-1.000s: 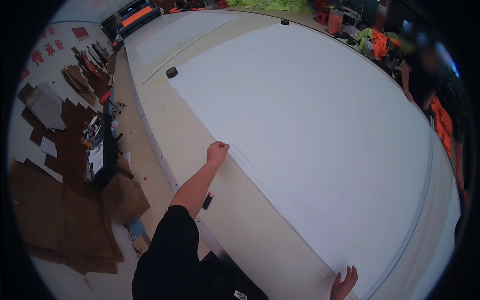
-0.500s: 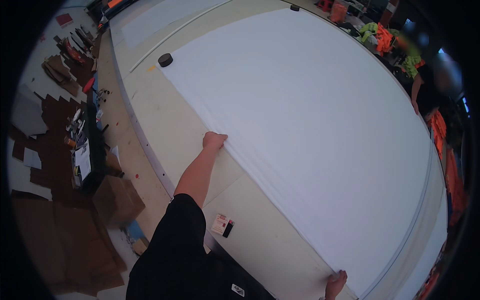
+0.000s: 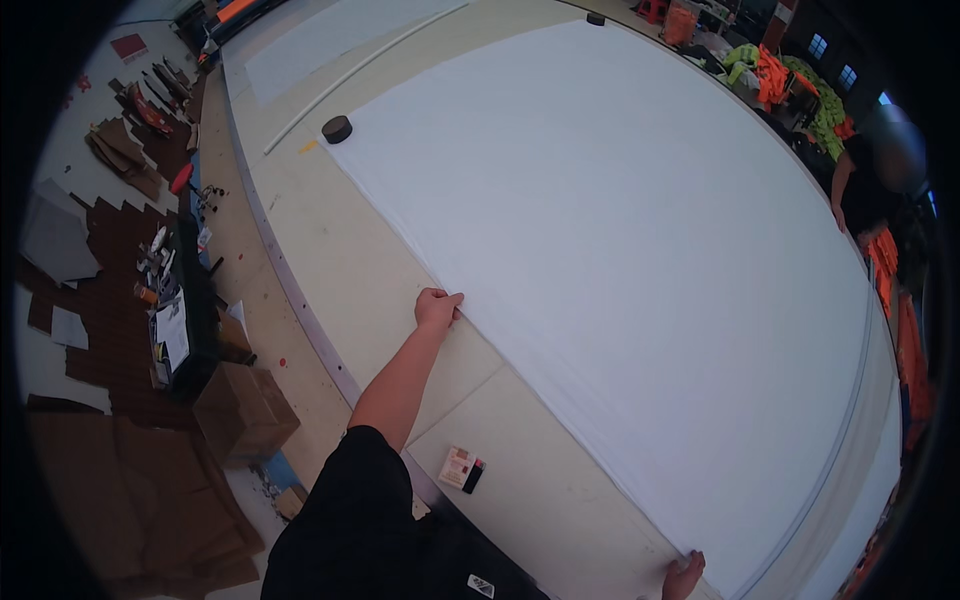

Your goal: The person aligns a large white fabric sheet on a cutting table and uses a powered straight-edge cutter to slice the material into strips. The person repeatedly positions the fabric, operates the cutter, and removes the cut pieces.

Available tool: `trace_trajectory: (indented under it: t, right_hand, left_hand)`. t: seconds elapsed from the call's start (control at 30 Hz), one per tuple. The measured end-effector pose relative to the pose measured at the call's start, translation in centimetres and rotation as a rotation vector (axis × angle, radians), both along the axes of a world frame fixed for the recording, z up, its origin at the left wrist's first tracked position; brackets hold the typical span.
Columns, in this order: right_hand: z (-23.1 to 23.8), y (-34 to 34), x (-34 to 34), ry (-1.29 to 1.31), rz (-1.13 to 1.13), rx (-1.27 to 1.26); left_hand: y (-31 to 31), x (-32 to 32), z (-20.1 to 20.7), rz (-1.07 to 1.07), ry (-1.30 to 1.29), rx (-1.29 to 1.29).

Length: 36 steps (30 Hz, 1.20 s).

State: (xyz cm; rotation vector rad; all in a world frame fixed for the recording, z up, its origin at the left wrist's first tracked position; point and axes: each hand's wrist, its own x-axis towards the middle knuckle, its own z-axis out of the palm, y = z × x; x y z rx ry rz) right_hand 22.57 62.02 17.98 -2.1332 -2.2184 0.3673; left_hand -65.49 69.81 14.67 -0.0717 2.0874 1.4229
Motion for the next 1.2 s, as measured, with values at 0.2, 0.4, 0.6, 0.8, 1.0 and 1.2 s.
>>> trace_trajectory:
  t: [0.2, 0.4, 0.6, 0.8, 1.0, 1.2]
  right_hand:
    - [0.9, -0.5, 0.1, -0.001, -0.031, -0.006]
    - [0.0, 0.5, -0.7, 0.012, -0.007, -0.023]
    - [0.8, 0.6, -1.5, -0.028, 0.058, 0.015]
    - [1.9, 0.2, -3.1, 0.005, -0.071, 0.086]
    - [3.5, 0.2, -0.7, -0.080, -0.119, 0.081]
    - [2.5, -5.7, 5.6, -0.066, -0.166, 0.122]
  left_hand:
    - [0.6, 0.6, 3.3, -0.214, 0.459, -0.383]
    - [-0.6, -7.7, 0.4, -0.627, 1.269, -0.672]
    - [-3.1, -10.2, -0.8, -0.690, 1.055, -0.729]
    - [-1.8, -11.0, -3.6, -0.673, 1.245, -0.638]
    - [1.5, -1.2, -0.9, -0.851, 1.354, -0.403]
    - [4.0, 26.9, 5.0, -1.340, 1.327, -0.010]
